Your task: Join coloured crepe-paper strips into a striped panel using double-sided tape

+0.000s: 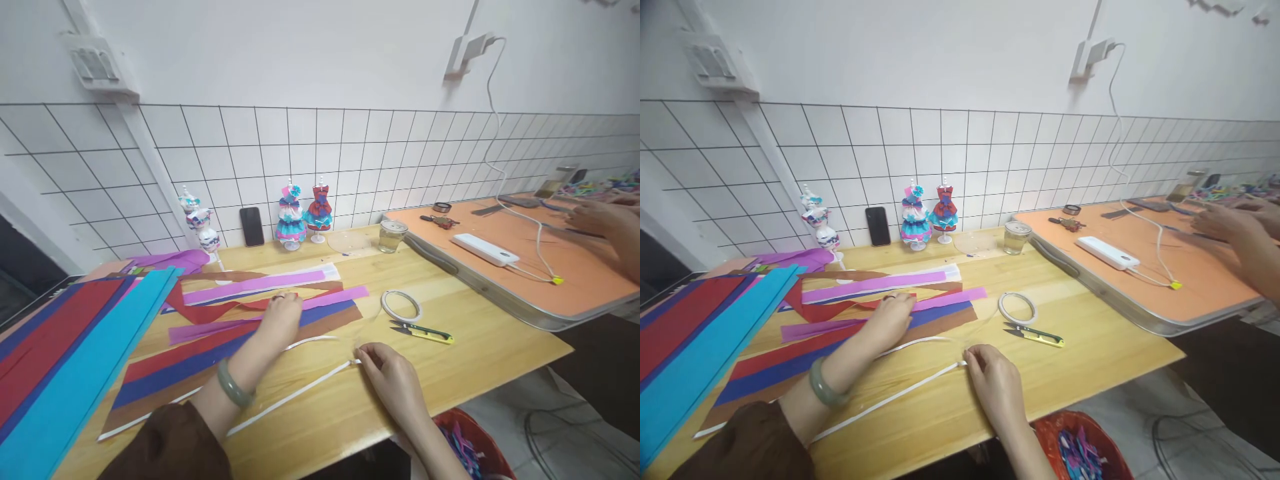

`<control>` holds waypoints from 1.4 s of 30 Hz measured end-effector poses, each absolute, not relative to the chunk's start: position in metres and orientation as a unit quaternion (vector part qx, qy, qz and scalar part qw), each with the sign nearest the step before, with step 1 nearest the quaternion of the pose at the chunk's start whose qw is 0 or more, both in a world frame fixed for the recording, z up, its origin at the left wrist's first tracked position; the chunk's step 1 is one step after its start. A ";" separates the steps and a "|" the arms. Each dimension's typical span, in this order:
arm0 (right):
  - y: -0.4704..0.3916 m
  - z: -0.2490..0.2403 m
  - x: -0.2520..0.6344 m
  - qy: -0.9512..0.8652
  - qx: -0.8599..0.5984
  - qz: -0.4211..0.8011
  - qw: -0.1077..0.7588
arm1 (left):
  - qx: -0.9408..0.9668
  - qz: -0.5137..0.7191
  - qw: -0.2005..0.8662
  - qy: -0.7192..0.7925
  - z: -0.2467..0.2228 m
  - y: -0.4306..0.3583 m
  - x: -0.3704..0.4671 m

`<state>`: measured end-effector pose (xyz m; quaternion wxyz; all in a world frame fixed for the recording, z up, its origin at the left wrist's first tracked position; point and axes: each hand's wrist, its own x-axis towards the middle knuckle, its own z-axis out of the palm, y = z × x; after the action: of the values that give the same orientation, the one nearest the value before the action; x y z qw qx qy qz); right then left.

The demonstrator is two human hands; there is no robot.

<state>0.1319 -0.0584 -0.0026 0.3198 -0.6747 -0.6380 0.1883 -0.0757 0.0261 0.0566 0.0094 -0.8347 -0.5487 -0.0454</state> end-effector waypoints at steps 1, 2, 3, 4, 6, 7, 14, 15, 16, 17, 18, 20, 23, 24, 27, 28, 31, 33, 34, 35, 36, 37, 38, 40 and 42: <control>-0.058 -0.002 0.132 -0.638 -0.676 0.187 0.319 | -0.828 -0.039 0.009 -0.559 0.057 0.032 -0.086; -0.058 -0.002 0.131 -0.637 -0.677 0.185 0.318 | -0.823 -0.031 0.006 -0.567 0.056 0.037 -0.096; -0.058 -0.001 0.131 -0.637 -0.678 0.183 0.318 | -0.820 -0.025 0.003 -0.572 0.056 0.042 -0.104; -0.058 -0.001 0.131 -0.638 -0.678 0.183 0.317 | -0.817 -0.024 -0.001 -0.577 0.055 0.045 -0.111; -0.057 0.000 0.131 -0.637 -0.680 0.183 0.313 | -0.813 -0.026 -0.012 -0.581 0.052 0.051 -0.120; -0.057 0.000 0.131 -0.637 -0.681 0.184 0.312 | -0.812 -0.029 -0.021 -0.583 0.051 0.053 -0.123; -0.058 0.001 0.130 -0.635 -0.685 0.183 0.306 | -0.793 -0.055 -0.137 -0.591 0.047 0.072 -0.141; -0.058 0.001 0.130 -0.635 -0.686 0.183 0.304 | -0.787 -0.058 -0.145 -0.596 0.047 0.075 -0.144; -0.058 0.001 0.130 -0.635 -0.687 0.182 0.303 | -0.780 -0.061 -0.150 -0.604 0.046 0.077 -0.147; -0.058 0.000 0.130 -0.634 -0.689 0.182 0.302 | -0.773 -0.064 -0.150 -0.613 0.046 0.079 -0.150; -0.058 0.000 0.130 -0.633 -0.690 0.182 0.301 | -0.765 -0.065 -0.148 -0.623 0.046 0.081 -0.153; -0.058 0.000 0.130 -0.633 -0.690 0.181 0.300 | -0.750 -0.069 -0.137 -0.643 0.046 0.084 -0.158; -0.058 0.000 0.130 -0.635 -0.688 0.181 0.301 | -0.734 -0.085 -0.100 -0.666 0.049 0.085 -0.158; -0.057 0.000 0.130 -0.634 -0.688 0.181 0.303 | -0.733 -0.095 -0.086 -0.668 0.050 0.082 -0.154; -0.057 0.000 0.130 -0.629 -0.688 0.185 0.310 | -0.756 -0.128 -0.063 -0.639 0.055 0.068 -0.127; -0.057 0.000 0.130 -0.628 -0.688 0.186 0.313 | -0.771 -0.136 -0.067 -0.618 0.056 0.062 -0.114; -0.057 -0.001 0.130 -0.626 -0.685 0.187 0.322 | -0.825 -0.140 -0.125 -0.533 0.056 0.043 -0.071; -0.057 -0.001 0.131 -0.629 -0.681 0.187 0.326 | -0.848 -0.128 -0.175 -0.483 0.051 0.034 -0.045; -0.057 -0.002 0.131 -0.631 -0.678 0.187 0.327 | -0.853 -0.121 -0.191 -0.470 0.049 0.031 -0.034; -0.057 -0.002 0.131 -0.634 -0.675 0.187 0.328 | -0.855 -0.119 -0.201 -0.462 0.046 0.029 -0.026; -0.057 -0.002 0.131 -0.636 -0.673 0.186 0.329 | -0.856 -0.117 -0.208 -0.458 0.043 0.029 -0.019; -0.057 -0.002 0.131 -0.638 -0.670 0.186 0.329 | -0.856 -0.115 -0.213 -0.457 0.040 0.029 -0.013; -0.057 -0.001 0.131 -0.640 -0.669 0.185 0.330 | -0.855 -0.113 -0.216 -0.457 0.037 0.030 -0.009; -0.058 0.000 0.131 -0.643 -0.666 0.183 0.331 | -0.852 -0.109 -0.220 -0.463 0.034 0.031 -0.003; -0.059 0.002 0.130 -0.648 -0.661 0.183 0.333 | -0.847 -0.109 -0.223 -0.469 0.031 0.031 -0.001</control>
<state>0.1304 -0.0585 0.0021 0.3325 -0.6607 -0.6475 0.1834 -0.0006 0.0315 0.0315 -0.2234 -0.8472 -0.4695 -0.1089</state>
